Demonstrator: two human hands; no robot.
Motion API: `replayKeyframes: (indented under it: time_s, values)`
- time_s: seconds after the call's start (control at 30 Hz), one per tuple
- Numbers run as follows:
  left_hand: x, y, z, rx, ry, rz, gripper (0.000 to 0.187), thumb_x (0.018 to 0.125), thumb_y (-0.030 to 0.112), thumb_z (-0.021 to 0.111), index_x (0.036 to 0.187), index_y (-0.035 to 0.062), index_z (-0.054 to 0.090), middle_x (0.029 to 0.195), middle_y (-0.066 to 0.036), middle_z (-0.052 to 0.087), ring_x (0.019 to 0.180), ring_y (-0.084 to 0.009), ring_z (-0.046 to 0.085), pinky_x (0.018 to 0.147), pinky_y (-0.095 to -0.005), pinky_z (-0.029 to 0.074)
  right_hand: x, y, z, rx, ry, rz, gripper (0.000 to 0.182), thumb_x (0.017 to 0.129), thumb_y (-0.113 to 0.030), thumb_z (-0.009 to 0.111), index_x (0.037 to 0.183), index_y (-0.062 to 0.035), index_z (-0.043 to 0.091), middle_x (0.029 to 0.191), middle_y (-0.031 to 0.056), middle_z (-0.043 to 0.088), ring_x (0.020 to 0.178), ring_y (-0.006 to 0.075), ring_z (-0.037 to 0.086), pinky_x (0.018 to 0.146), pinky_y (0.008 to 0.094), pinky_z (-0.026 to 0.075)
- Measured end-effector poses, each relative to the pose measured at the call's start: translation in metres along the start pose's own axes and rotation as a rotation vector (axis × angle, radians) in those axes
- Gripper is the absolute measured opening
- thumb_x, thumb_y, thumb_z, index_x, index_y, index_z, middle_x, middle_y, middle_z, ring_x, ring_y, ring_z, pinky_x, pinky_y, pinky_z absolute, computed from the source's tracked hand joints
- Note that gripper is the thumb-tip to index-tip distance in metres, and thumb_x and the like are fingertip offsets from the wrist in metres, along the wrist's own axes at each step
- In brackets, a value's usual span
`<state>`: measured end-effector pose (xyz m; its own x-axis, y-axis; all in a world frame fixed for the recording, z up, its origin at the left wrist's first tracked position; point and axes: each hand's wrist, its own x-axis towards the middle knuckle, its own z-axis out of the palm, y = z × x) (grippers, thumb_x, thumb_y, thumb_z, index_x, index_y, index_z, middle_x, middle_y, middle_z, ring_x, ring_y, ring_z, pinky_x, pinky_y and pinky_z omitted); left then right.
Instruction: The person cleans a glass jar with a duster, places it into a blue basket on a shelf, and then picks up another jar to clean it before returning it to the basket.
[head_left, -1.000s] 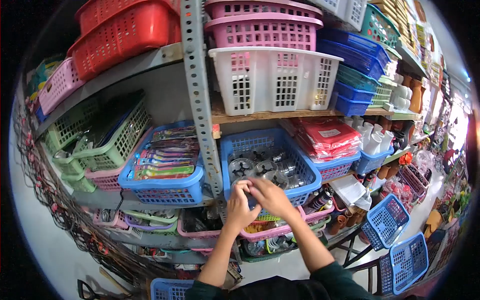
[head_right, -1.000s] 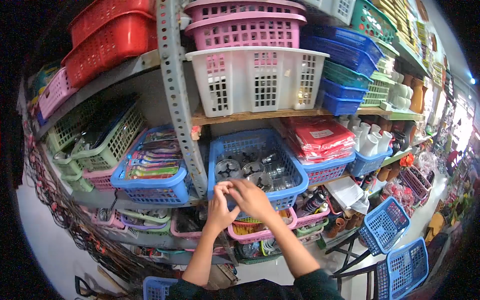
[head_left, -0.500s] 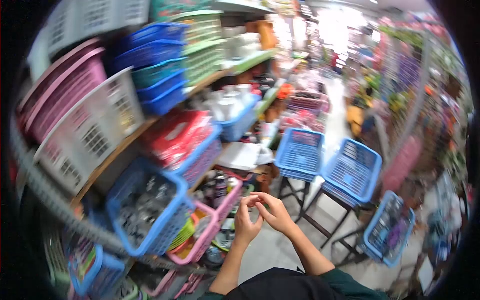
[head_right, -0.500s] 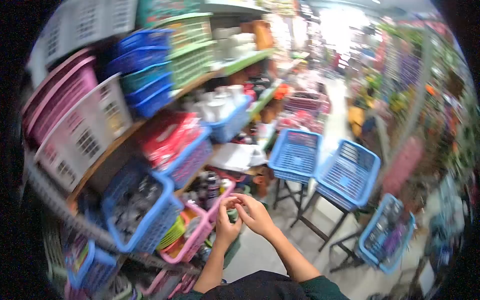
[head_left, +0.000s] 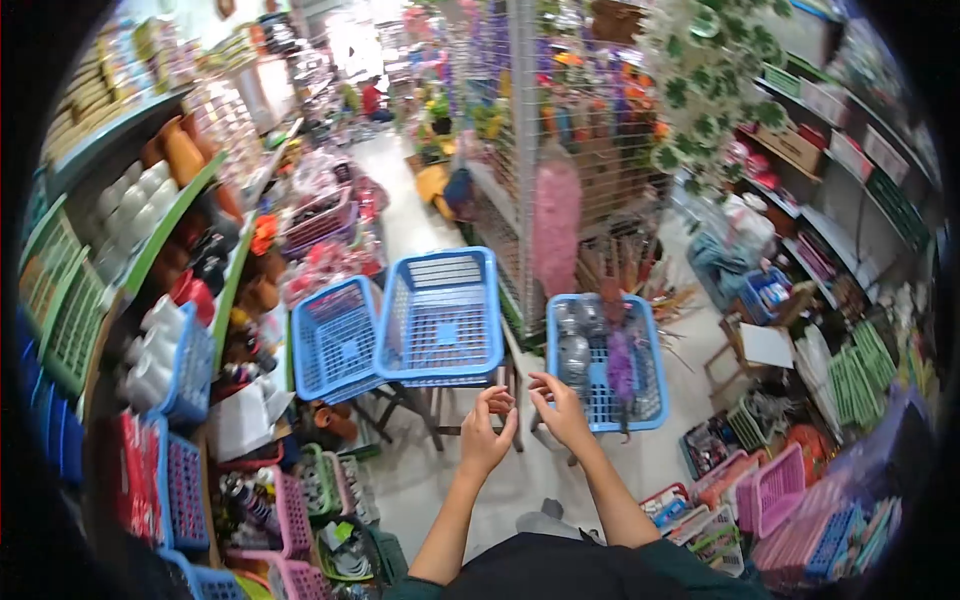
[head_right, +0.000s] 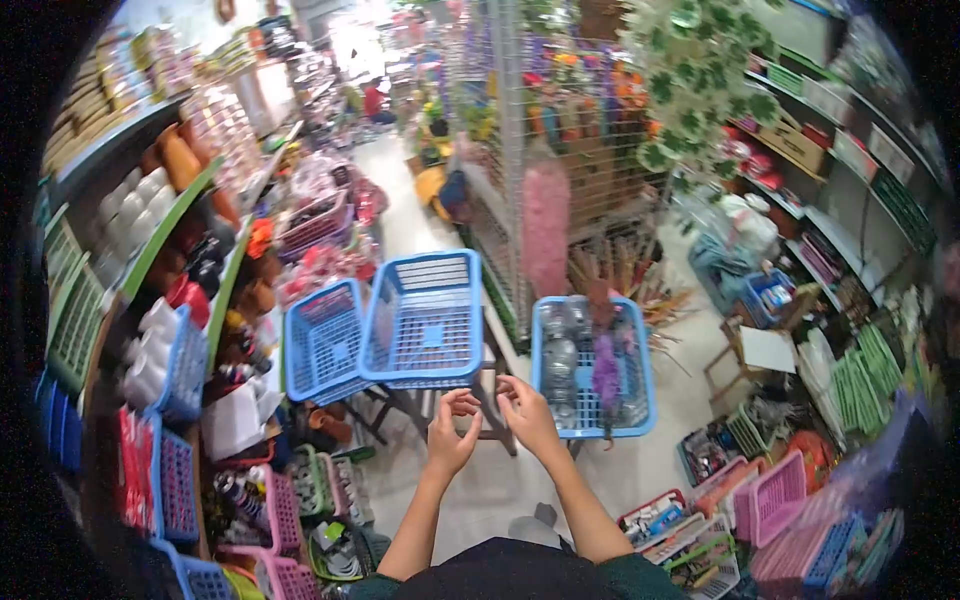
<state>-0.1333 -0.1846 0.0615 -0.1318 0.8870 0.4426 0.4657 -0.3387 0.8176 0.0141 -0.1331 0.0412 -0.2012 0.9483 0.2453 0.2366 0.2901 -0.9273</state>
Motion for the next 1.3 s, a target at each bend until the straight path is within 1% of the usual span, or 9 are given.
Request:
replayKeyframes:
  time_s: [0.27,0.4,0.53,0.63,0.73,0.77,0.83,1.13,1.3]
  values:
    - [0.014,-0.031,0.112,-0.084,-0.256,-0.030,0.031,0.082,0.007,0.060,0.111,0.0054,0.051,0.089,-0.007,0.063,0.076,-0.0175,0.062,0.070,-0.0300,0.049,-0.028,0.163,-0.084,-0.706,0.339,0.495,0.062,0.072,-0.015,0.066,0.128,-0.0058,0.041,0.124,0.0243,0.038,0.113,0.0406,0.038,0.098,0.0464,0.032]
    - [0.003,-0.059,0.156,-0.068,-0.391,-0.071,0.024,0.081,0.007,0.059,0.105,0.0060,0.055,0.087,-0.006,0.062,0.077,-0.0180,0.062,0.069,-0.0307,0.048,-0.039,0.227,-0.094,-0.336,0.411,0.654,0.073,0.068,-0.011,0.069,0.132,-0.0054,0.035,0.134,0.0279,0.032,0.122,0.0445,0.035,0.100,0.0443,0.033]
    - [-0.008,-0.125,0.210,-0.104,-0.594,-0.127,0.029,0.078,0.006,0.060,0.107,0.0063,0.057,0.097,-0.011,0.061,0.089,-0.0245,0.060,0.079,-0.0344,0.048,-0.036,0.226,-0.094,-0.245,0.446,0.735,0.066,0.069,-0.006,0.063,0.130,-0.0020,0.036,0.116,0.0279,0.053,0.112,0.0402,0.051,0.093,0.0421,0.040]
    - [0.009,-0.140,0.230,0.227,-1.021,0.061,0.043,0.067,0.005,0.064,0.110,0.0101,0.060,0.113,-0.009,0.059,0.106,-0.0296,0.054,0.090,-0.0386,0.044,-0.041,0.228,-0.101,-0.372,0.480,0.700,0.050,0.072,-0.005,0.057,0.121,-0.0004,0.045,0.103,0.0283,0.059,0.098,0.0428,0.056,0.084,0.0465,0.044]
    - [0.012,-0.188,0.267,0.648,-1.249,0.548,0.040,0.069,0.012,0.063,0.108,0.0200,0.064,0.117,0.000,0.058,0.111,-0.0208,0.048,0.090,-0.0381,0.039,-0.051,0.219,-0.115,-0.477,0.469,0.709,0.041,0.076,-0.007,0.053,0.116,0.0007,0.050,0.098,0.0285,0.060,0.091,0.0432,0.057,0.078,0.0488,0.045]
    - [0.010,-0.191,0.274,0.642,-1.255,0.554,0.040,0.069,0.012,0.063,0.108,0.0200,0.064,0.117,0.000,0.058,0.111,-0.0208,0.048,0.090,-0.0381,0.039,-0.057,0.217,-0.121,-0.484,0.445,0.712,0.041,0.076,-0.008,0.053,0.116,0.0008,0.050,0.097,0.0276,0.060,0.092,0.0426,0.058,0.079,0.0485,0.045]
    - [-0.005,-0.209,0.291,0.921,-1.176,0.980,0.031,0.077,0.020,0.057,0.106,0.0249,0.065,0.111,0.004,0.061,0.112,-0.0164,0.045,0.094,-0.0369,0.031,-0.070,0.218,-0.128,-0.471,0.454,0.691,0.041,0.077,-0.009,0.054,0.117,0.0000,0.050,0.097,0.0256,0.061,0.092,0.0413,0.058,0.079,0.0474,0.045]
    - [-0.007,-0.222,0.320,1.259,-1.192,1.271,0.026,0.085,0.029,0.047,0.104,0.0255,0.065,0.104,0.008,0.063,0.115,-0.0150,0.043,0.099,-0.0394,0.021,-0.117,0.210,-0.128,-0.450,0.476,0.735,0.042,0.078,-0.015,0.061,0.118,-0.0031,0.051,0.102,0.0217,0.062,0.096,0.0372,0.059,0.081,0.0428,0.046]
    - [0.005,-0.234,0.313,0.954,-1.020,1.324,0.017,0.082,0.022,0.051,0.095,0.0194,0.062,0.093,0.003,0.064,0.099,-0.0136,0.056,0.094,-0.0363,0.031,-0.132,0.182,-0.120,-0.407,0.517,0.766,0.042,0.078,-0.018,0.063,0.116,-0.0044,0.053,0.101,0.0205,0.063,0.095,0.0362,0.060,0.081,0.0421,0.046]
